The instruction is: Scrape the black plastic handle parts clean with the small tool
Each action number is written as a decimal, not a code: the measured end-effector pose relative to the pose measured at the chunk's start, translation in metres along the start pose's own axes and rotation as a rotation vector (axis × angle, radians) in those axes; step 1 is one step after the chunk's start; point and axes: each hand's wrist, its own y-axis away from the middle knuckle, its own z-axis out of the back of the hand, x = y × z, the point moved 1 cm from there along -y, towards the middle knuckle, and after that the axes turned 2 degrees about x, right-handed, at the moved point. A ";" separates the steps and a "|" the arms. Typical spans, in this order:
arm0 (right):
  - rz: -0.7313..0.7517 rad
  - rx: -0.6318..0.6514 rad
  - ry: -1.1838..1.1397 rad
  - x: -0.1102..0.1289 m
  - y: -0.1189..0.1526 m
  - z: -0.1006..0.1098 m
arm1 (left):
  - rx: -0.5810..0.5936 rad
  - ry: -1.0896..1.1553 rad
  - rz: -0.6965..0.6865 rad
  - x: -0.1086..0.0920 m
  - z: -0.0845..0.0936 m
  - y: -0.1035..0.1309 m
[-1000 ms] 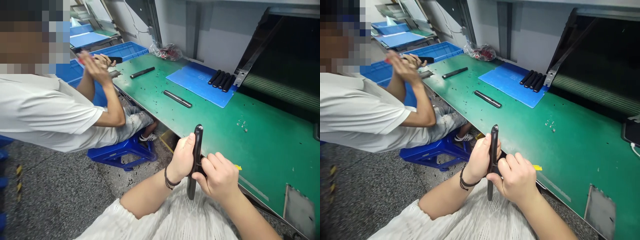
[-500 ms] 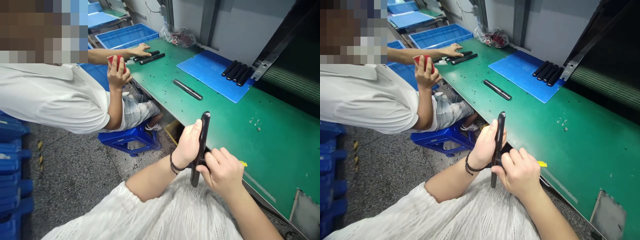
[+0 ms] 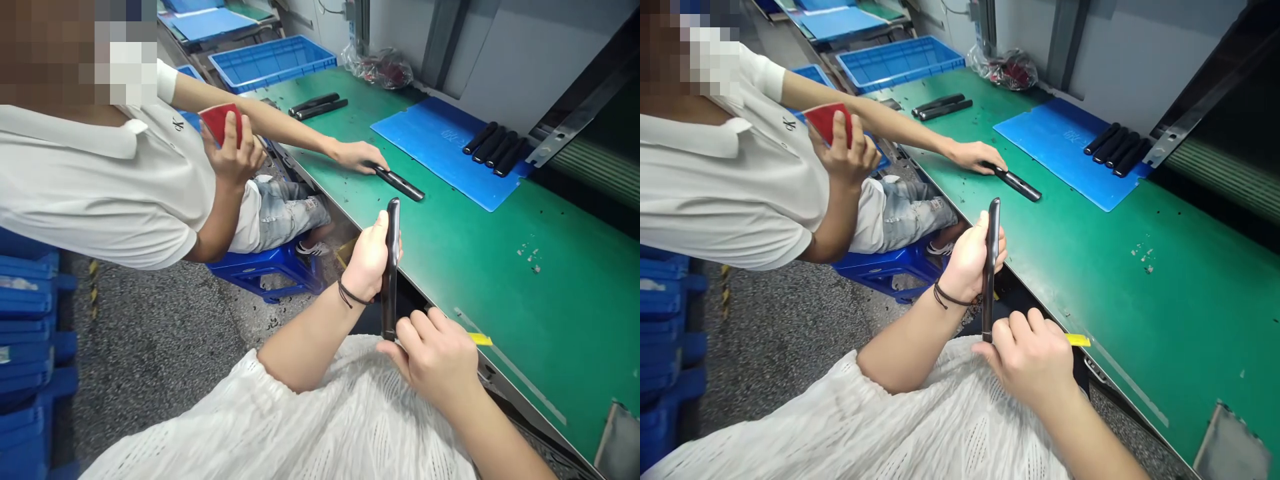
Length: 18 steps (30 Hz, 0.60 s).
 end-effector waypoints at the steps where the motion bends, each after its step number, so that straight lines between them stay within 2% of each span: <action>1: 0.005 -0.007 0.016 0.001 -0.001 -0.002 | -0.015 0.025 0.011 0.000 0.001 -0.002; 6: -0.004 -0.052 0.018 0.004 -0.004 -0.012 | -0.143 0.085 0.047 -0.003 0.019 -0.017; 10: -0.133 -0.038 -0.145 0.002 -0.012 -0.017 | -0.268 0.097 0.045 -0.015 0.050 -0.025; 15: -0.263 0.108 -0.322 -0.003 -0.026 -0.030 | -0.316 0.088 -0.036 -0.035 0.093 -0.013; 18: -0.257 0.334 -0.257 -0.006 -0.035 -0.039 | -0.347 0.063 -0.085 -0.042 0.113 -0.001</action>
